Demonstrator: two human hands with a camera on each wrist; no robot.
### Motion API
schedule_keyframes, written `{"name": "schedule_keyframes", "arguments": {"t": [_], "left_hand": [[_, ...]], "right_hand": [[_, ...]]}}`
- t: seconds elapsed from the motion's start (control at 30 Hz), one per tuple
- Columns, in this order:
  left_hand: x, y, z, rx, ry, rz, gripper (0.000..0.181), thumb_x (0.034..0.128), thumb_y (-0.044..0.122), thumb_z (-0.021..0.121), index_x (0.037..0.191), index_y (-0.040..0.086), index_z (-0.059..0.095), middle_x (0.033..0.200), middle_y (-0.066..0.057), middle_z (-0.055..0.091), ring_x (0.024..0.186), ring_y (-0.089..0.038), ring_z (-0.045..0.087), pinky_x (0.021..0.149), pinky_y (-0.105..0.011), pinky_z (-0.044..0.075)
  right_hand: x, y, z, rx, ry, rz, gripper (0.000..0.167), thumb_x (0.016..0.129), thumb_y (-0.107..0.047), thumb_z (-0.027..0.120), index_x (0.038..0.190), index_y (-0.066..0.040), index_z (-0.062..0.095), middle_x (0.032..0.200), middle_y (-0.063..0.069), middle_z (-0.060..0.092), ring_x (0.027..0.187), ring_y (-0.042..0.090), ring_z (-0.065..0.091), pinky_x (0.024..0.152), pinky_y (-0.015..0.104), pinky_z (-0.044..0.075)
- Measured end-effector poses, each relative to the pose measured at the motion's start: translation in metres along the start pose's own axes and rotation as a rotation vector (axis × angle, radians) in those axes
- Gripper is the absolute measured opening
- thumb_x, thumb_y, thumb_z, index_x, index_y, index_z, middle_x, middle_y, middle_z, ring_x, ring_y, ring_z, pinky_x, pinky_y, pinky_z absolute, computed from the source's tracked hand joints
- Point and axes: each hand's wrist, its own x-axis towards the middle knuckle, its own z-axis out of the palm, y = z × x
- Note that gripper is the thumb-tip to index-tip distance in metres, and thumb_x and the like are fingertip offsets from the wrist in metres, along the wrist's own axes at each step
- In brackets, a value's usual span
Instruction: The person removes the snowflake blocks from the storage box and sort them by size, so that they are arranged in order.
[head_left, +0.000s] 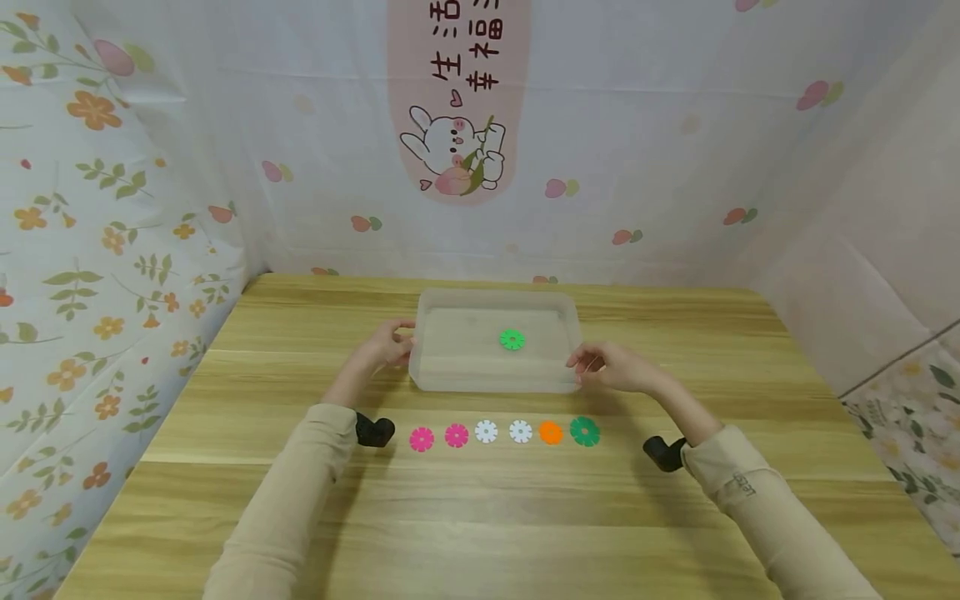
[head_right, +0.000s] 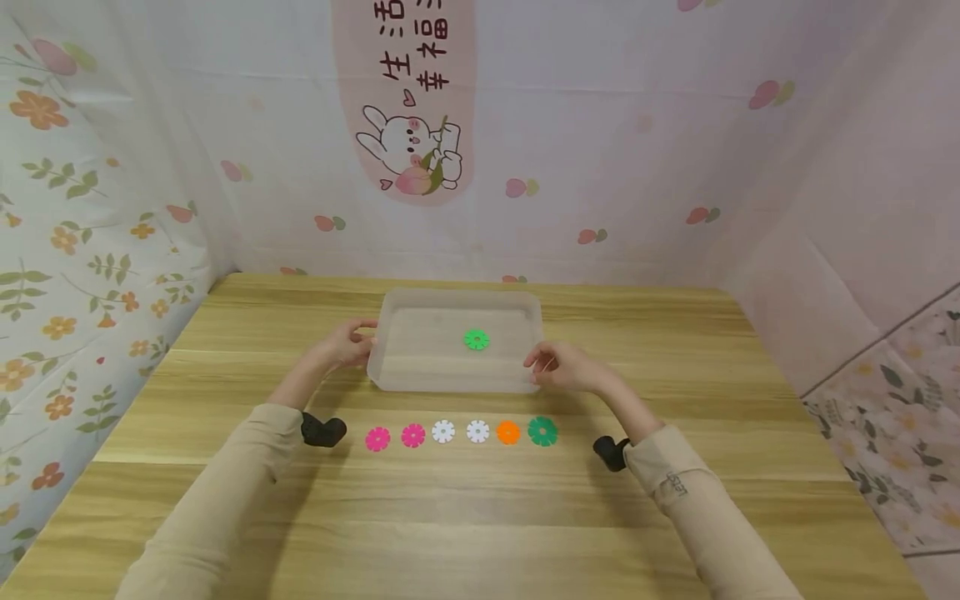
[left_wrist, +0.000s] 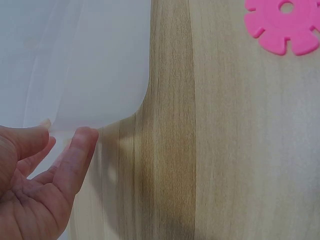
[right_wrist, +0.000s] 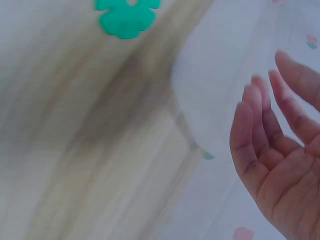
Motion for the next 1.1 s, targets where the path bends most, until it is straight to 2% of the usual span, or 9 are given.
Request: {"name": "schedule_keyframes", "arguments": {"t": [0.13, 0.33, 0.53, 0.77, 0.93, 1.1], "left_hand": [[-0.001, -0.001, -0.001, -0.001, 0.000, 0.002, 0.046, 0.0974, 0.004, 0.039, 0.142, 0.004, 0.027, 0.132, -0.028, 0.043, 0.111, -0.035, 0.054, 0.088, -0.035, 0.051], [-0.002, 0.000, 0.001, -0.016, 0.002, -0.006, 0.047, 0.0976, 0.005, 0.038, 0.143, 0.004, 0.025, 0.133, -0.028, 0.042, 0.113, -0.036, 0.053, 0.093, -0.039, 0.049], [-0.001, -0.001, 0.000, -0.013, 0.003, -0.007, 0.047, 0.0974, 0.005, 0.039, 0.143, 0.005, 0.025, 0.133, -0.027, 0.042, 0.111, -0.035, 0.054, 0.091, -0.039, 0.049], [0.000, -0.001, -0.001, -0.006, 0.018, 0.012, 0.047, 0.0965, 0.004, 0.041, 0.141, 0.003, 0.027, 0.131, -0.029, 0.045, 0.100, -0.027, 0.057, 0.084, -0.034, 0.051], [0.000, -0.002, 0.000, -0.026, 0.022, 0.017, 0.046, 0.0965, 0.004, 0.041, 0.141, 0.003, 0.029, 0.131, -0.029, 0.045, 0.104, -0.031, 0.057, 0.086, -0.036, 0.051], [0.001, -0.002, 0.000, -0.034, 0.019, 0.018, 0.046, 0.0969, 0.004, 0.040, 0.141, 0.002, 0.027, 0.131, -0.029, 0.044, 0.108, -0.035, 0.055, 0.090, -0.040, 0.049]], "right_hand": [[0.014, -0.008, -0.004, -0.018, 0.030, 0.009, 0.022, 0.085, 0.001, 0.059, 0.105, 0.012, 0.055, 0.091, 0.019, 0.060, 0.085, 0.024, 0.058, 0.080, 0.034, 0.051], [0.036, -0.017, -0.008, -0.014, 0.023, 0.052, 0.027, 0.086, -0.001, 0.058, 0.110, 0.012, 0.054, 0.101, 0.025, 0.059, 0.093, 0.030, 0.057, 0.084, 0.039, 0.050], [0.062, -0.022, -0.011, -0.032, 0.018, 0.056, 0.029, 0.086, 0.000, 0.059, 0.111, 0.014, 0.054, 0.108, 0.031, 0.057, 0.098, 0.037, 0.057, 0.087, 0.041, 0.050], [0.094, -0.023, -0.013, -0.149, 0.001, 0.057, 0.028, 0.083, 0.002, 0.060, 0.108, 0.014, 0.056, 0.103, 0.029, 0.060, 0.096, 0.036, 0.058, 0.081, 0.038, 0.052], [0.110, -0.022, -0.011, -0.227, -0.031, 0.108, 0.029, 0.082, -0.003, 0.061, 0.108, 0.010, 0.059, 0.100, 0.022, 0.063, 0.096, 0.033, 0.060, 0.082, 0.037, 0.050], [0.124, -0.020, -0.009, -0.266, -0.080, 0.174, 0.033, 0.082, -0.007, 0.064, 0.112, 0.007, 0.058, 0.106, 0.022, 0.062, 0.101, 0.032, 0.057, 0.086, 0.038, 0.049]]}}
